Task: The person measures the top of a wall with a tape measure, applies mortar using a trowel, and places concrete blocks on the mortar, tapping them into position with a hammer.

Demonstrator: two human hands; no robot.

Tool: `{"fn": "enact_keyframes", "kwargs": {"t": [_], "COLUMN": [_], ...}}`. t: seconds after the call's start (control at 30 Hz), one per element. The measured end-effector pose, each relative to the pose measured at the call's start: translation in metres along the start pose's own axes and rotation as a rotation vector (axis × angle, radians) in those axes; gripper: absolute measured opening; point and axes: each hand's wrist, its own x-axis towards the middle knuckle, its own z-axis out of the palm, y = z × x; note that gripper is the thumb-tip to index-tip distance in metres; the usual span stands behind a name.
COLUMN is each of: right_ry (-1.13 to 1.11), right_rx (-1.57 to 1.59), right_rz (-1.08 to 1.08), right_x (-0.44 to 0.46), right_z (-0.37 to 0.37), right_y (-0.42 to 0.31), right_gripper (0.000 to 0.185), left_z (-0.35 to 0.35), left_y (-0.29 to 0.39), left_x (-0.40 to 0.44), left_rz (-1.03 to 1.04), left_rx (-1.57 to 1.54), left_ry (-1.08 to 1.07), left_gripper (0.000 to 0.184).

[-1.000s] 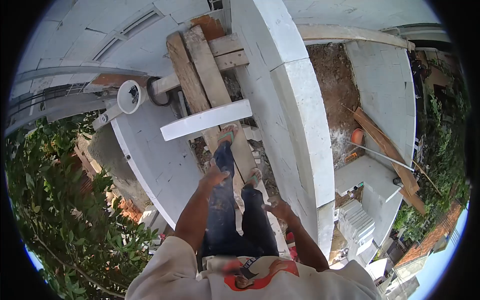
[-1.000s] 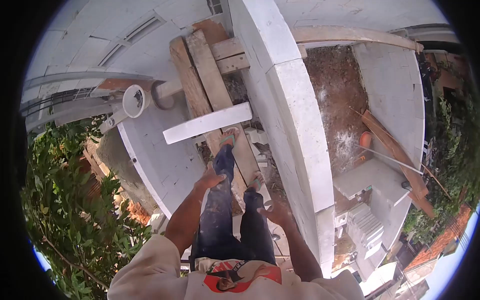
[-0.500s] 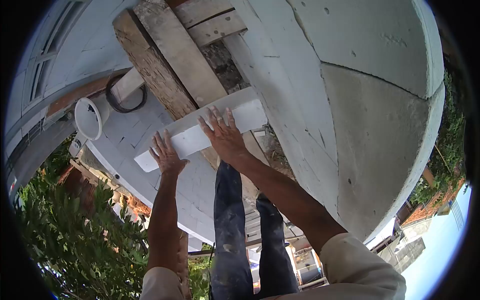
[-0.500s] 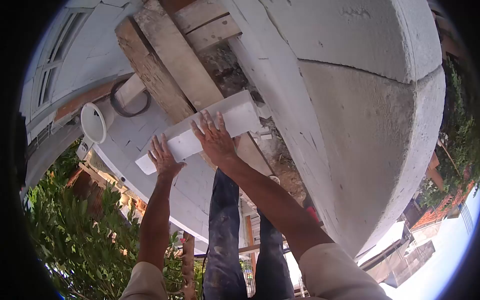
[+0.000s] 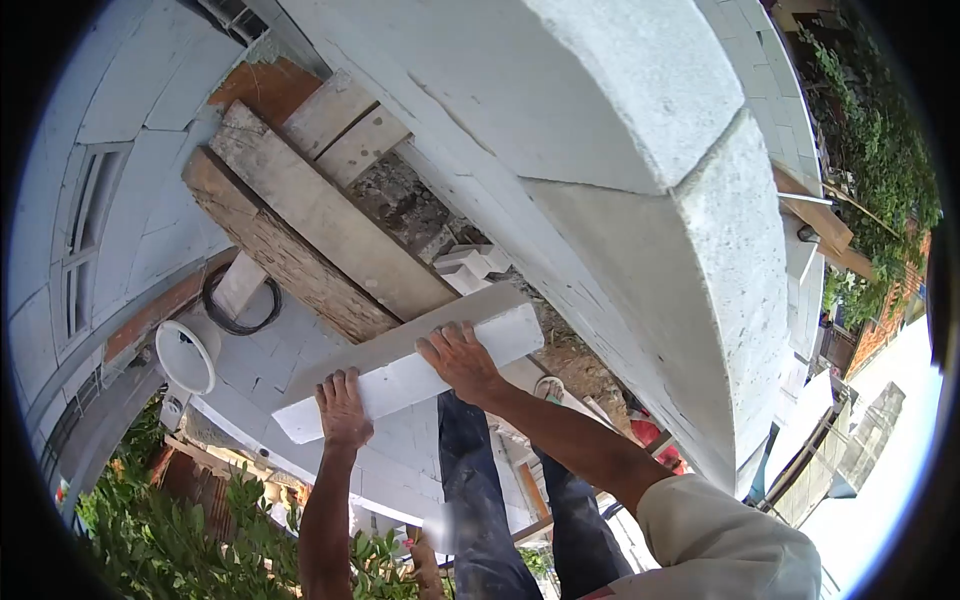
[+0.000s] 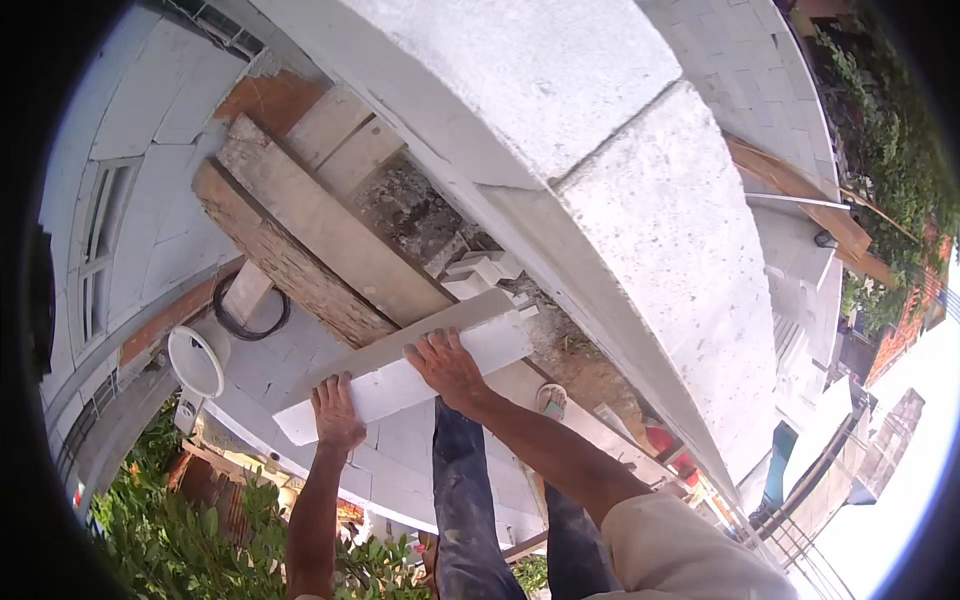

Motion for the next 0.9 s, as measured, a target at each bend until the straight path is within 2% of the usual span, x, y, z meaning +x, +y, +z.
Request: {"fn": "enact_keyframes", "kwargs": {"t": [0.07,0.13,0.2,0.4,0.47,0.53,0.6,0.63,0.67,0.73,0.9], "right_ry": [-0.136,-0.165,-0.223,-0.131,-0.04,0.06,0.196,0.288,0.334,0.353,0.492], "right_rx": [0.135,0.233,0.304,0.453,0.462,0.507,0.518,0.488,0.515,0.573,0.712], "right_rz": [0.072,0.194,0.295,0.543,0.665,0.677,0.764,0.774,0.842,0.852,1.025], "right_x": [-0.059,-0.123,-0.188,-0.393,-0.46,-0.529,-0.591,-0.621,-0.657,-0.725,-0.871], "right_z": [-0.044,-0.069,-0.108,-0.198,-0.208,-0.21,-0.2,-0.194,-0.192,-0.192,-0.147], "right_y": [-0.001,-0.01,-0.017,-0.048,-0.061,-0.075,-0.09,-0.098,-0.105,-0.117,-0.168], "right_gripper": [0.089,0.097,0.1,0.101,0.101,0.102,0.102,0.103,0.103,0.106,0.105], "left_z": [-0.04,-0.072,-0.115,-0.199,-0.22,-0.229,-0.234,-0.238,-0.233,-0.218,-0.182], "left_y": [0.027,0.057,0.097,0.233,0.285,0.335,0.383,0.409,0.431,0.474,0.606], "left_x": [-0.02,-0.045,-0.071,-0.172,-0.21,-0.243,-0.275,-0.295,-0.312,-0.335,-0.434], "left_rz": [0.142,0.307,0.413,0.727,0.821,0.906,0.852,0.908,0.968,0.933,1.223], "left_rx": [0.097,0.175,0.209,0.262,0.34,0.428,0.484,0.539,0.601,0.74,0.839], "left_ry": [-0.149,-0.117,-0.164,-0.109,-0.119,-0.133,-0.22,-0.19,-0.192,-0.221,-0.188], "left_gripper": [0.094,0.092,0.087,0.084,0.082,0.08,0.088,0.099,0.099,0.105,0.102]}}
